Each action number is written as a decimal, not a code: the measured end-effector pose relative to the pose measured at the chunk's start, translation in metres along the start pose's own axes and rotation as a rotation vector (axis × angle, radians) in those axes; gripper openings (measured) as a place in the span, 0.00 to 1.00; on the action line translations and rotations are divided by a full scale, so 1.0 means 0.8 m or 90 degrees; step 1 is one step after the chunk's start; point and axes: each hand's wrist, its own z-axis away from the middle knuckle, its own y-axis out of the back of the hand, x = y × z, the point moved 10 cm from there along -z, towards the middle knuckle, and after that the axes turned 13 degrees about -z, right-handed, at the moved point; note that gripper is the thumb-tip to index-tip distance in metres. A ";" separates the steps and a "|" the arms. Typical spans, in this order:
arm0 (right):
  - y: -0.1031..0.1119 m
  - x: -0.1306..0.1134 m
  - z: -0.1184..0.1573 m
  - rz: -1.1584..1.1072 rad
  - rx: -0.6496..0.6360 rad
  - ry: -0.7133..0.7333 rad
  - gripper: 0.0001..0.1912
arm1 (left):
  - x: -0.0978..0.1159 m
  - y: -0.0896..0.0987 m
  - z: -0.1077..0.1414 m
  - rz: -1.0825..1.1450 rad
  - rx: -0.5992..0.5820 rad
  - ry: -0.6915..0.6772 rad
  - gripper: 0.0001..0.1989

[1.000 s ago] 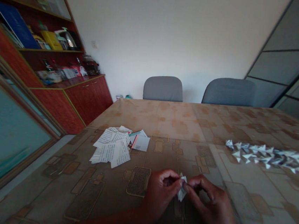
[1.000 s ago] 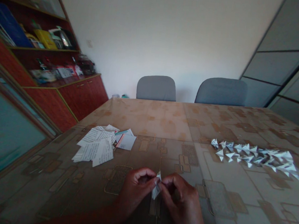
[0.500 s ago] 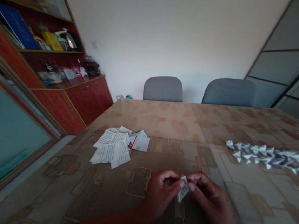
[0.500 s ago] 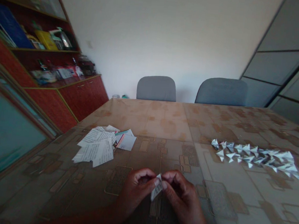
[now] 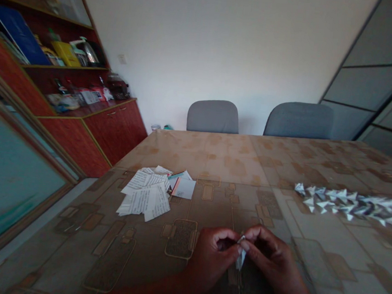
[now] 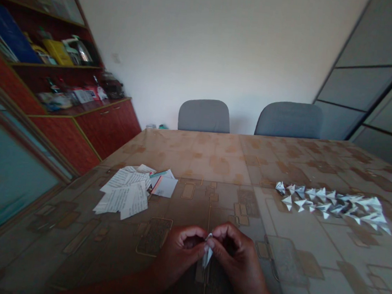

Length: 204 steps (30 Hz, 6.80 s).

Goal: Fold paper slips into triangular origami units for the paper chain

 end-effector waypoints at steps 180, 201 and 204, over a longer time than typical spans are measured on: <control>-0.011 0.004 0.001 -0.017 -0.071 -0.095 0.23 | 0.023 0.029 -0.012 0.090 0.050 0.011 0.14; -0.002 0.001 -0.002 0.036 -0.052 -0.063 0.24 | 0.016 0.036 -0.021 0.150 0.049 0.040 0.14; -0.003 0.001 -0.003 0.014 -0.056 -0.069 0.23 | 0.013 0.031 -0.020 0.177 0.031 0.043 0.14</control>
